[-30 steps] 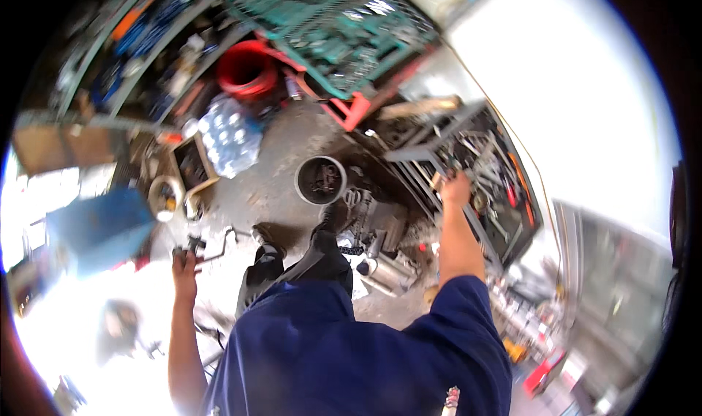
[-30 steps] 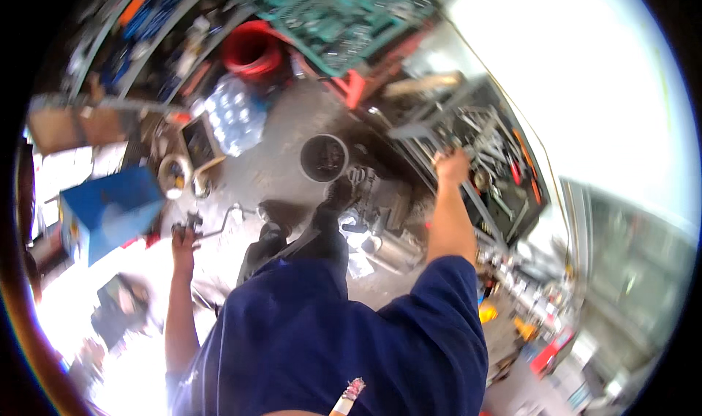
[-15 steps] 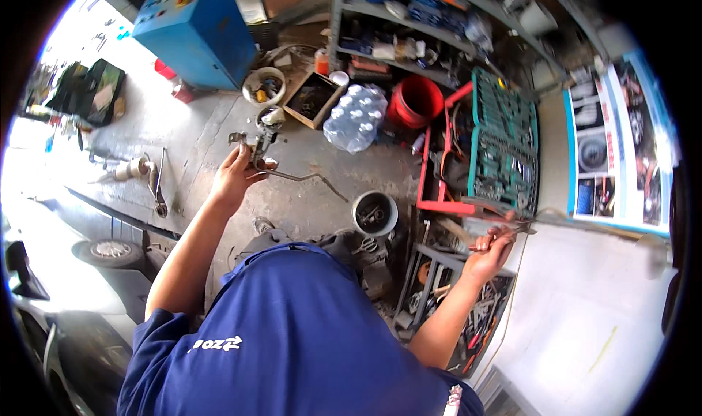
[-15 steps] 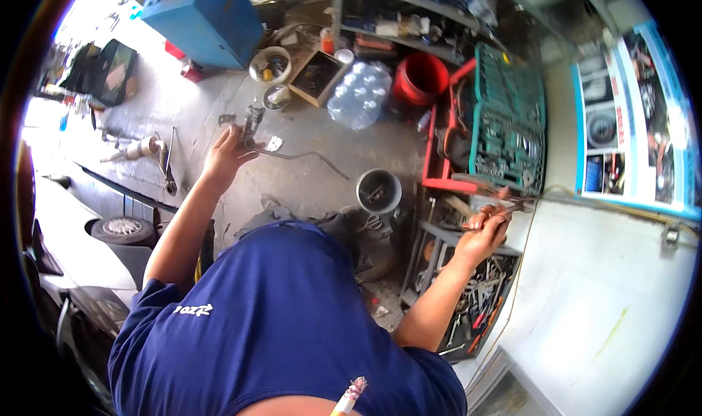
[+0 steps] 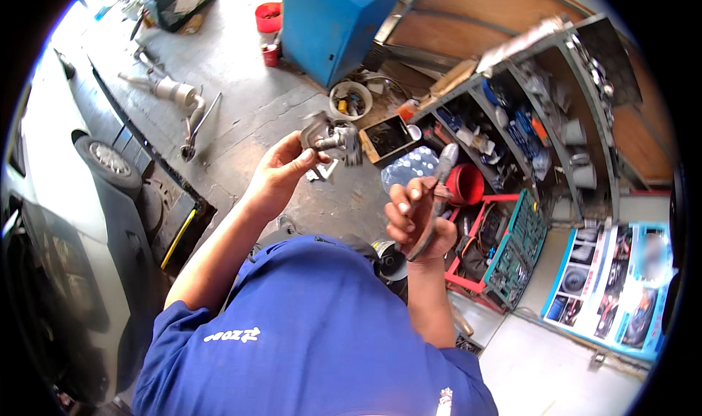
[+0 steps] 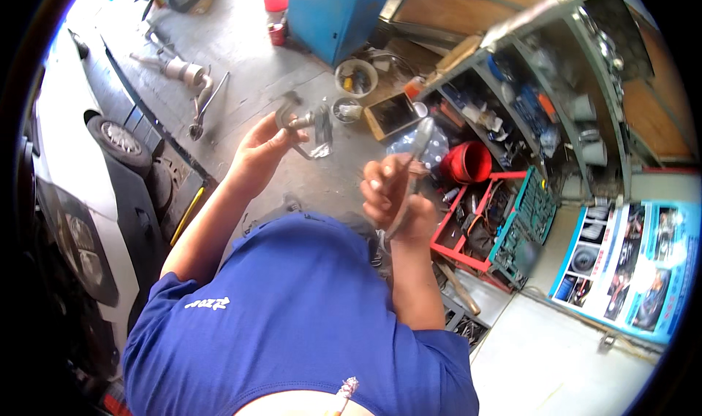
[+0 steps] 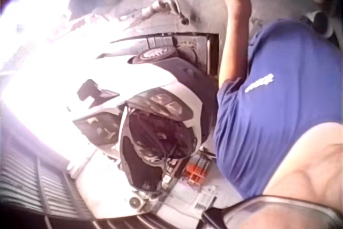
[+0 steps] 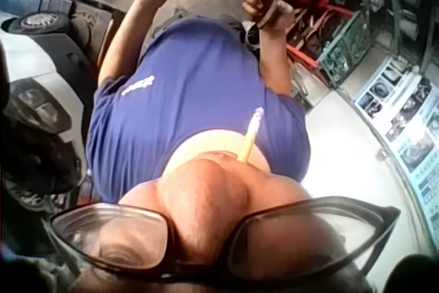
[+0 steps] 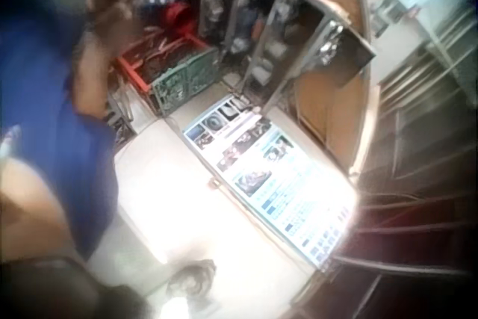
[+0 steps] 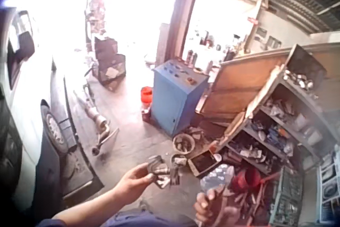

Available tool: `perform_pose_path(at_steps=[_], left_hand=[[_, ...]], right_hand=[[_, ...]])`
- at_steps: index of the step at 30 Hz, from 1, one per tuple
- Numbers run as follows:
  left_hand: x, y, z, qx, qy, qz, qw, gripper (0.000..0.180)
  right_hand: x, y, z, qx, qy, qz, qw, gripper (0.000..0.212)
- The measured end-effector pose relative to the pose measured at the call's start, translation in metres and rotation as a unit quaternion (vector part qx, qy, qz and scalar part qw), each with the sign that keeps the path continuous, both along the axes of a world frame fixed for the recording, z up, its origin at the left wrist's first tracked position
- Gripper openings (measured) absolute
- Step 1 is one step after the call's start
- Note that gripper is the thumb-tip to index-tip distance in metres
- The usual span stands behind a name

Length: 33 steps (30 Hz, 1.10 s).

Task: The person removes a metal pipe assembly from a car's engine bay, then uses pliers and a screwdriver to disassemble and adjust a small mechanical component. The person repeatedly manipulates the component and pipe while moving around the garage.

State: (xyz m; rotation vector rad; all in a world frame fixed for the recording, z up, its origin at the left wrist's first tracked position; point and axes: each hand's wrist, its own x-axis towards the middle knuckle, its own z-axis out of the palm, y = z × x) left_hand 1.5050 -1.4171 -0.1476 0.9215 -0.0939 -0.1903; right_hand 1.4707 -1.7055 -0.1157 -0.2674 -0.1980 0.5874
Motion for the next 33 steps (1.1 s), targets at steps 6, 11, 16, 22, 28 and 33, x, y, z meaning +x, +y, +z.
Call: perform_pose_path(at_steps=[6, 11, 16, 22, 28, 33], left_hand=[[-0.013, 0.121, 0.002, 0.140, -0.070, 0.115, 0.981, 0.037], [-0.011, 0.224, 0.001, 0.224, -0.112, 0.248, 0.936, 0.063], [0.002, 0.313, 0.003, 0.115, -0.105, 0.349, 0.924, 0.068], [0.069, 0.366, -0.007, -0.128, -0.121, 0.300, 0.938, 0.066], [0.148, 0.415, 0.001, -0.256, -0.092, 0.237, 0.933, 0.065], [0.207, 0.452, 0.002, -0.264, -0.061, 0.246, 0.931, 0.062]], right_hand=[[0.037, 0.121, 0.002, -0.260, 0.041, 0.094, 0.960, 0.071], [0.086, 0.188, -0.022, -0.623, -0.110, 0.230, 0.739, 0.062], [0.123, 0.281, -0.017, -0.669, -0.395, 0.074, 0.625, 0.059], [0.217, 0.367, -0.021, -0.550, -0.504, 0.041, 0.665, 0.018], [0.306, 0.468, 0.030, -0.490, -0.603, 0.054, 0.628, 0.034], [0.366, 0.535, 0.039, -0.493, -0.677, 0.040, 0.546, 0.038]])
